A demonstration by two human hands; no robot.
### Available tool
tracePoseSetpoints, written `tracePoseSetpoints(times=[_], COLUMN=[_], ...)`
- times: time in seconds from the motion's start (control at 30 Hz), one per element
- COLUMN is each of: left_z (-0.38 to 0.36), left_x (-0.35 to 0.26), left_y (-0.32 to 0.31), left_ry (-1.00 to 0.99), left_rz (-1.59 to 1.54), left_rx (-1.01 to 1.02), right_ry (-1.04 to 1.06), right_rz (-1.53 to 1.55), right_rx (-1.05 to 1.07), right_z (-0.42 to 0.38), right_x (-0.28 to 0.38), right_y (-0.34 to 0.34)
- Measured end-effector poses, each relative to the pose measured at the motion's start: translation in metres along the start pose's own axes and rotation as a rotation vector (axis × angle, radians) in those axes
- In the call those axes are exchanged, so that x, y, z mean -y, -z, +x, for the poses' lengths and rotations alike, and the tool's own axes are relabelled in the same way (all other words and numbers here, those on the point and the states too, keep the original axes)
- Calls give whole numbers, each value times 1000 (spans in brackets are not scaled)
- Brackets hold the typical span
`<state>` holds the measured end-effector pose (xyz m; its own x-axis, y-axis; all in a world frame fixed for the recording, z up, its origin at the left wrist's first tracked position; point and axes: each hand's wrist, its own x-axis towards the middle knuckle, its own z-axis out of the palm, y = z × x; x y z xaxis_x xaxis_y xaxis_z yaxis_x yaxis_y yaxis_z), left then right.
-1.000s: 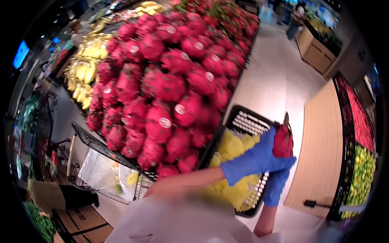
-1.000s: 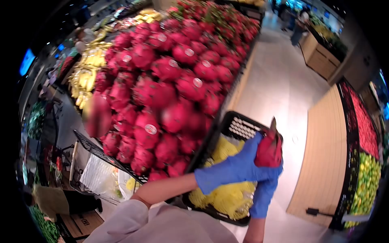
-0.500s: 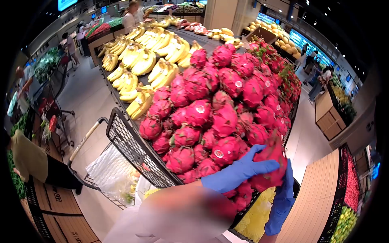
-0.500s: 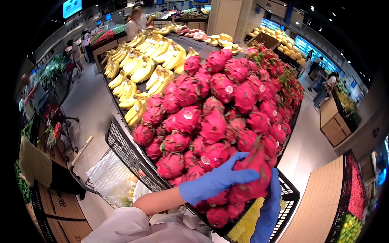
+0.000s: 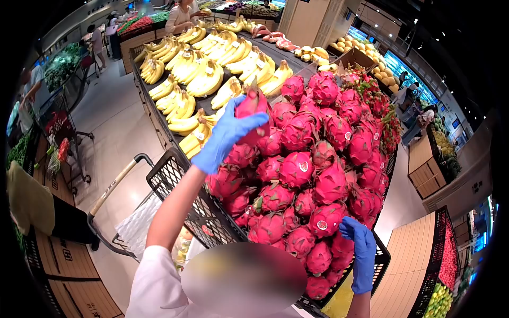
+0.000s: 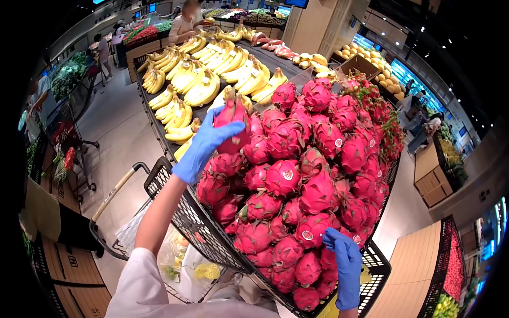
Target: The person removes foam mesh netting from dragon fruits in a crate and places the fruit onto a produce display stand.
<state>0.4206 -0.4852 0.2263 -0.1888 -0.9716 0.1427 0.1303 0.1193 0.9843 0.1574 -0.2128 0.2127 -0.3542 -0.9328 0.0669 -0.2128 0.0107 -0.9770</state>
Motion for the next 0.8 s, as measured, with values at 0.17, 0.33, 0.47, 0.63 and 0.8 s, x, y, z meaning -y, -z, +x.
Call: tracePoseSetpoints(times=[0.17, 0.33, 0.47, 0.63, 0.8], left_z=[101, 112, 116, 105, 101], left_x=[57, 77, 81, 80, 58], left_y=[7, -11, 9, 9, -1], left_ry=[-300, -281, -134, -48, -70], left_rz=[511, 806, 351, 336, 133], left_rx=[-35, 14, 170, 159, 201], right_ry=[7, -33, -44, -60, -60], right_rz=[-30, -26, -83, -28, 41], right_rx=[-24, -94, -114, -103, -109], right_z=[5, 9, 11, 17, 21], right_x=[10, 7, -2, -9, -9], right_y=[-18, -13, -11, -12, -10])
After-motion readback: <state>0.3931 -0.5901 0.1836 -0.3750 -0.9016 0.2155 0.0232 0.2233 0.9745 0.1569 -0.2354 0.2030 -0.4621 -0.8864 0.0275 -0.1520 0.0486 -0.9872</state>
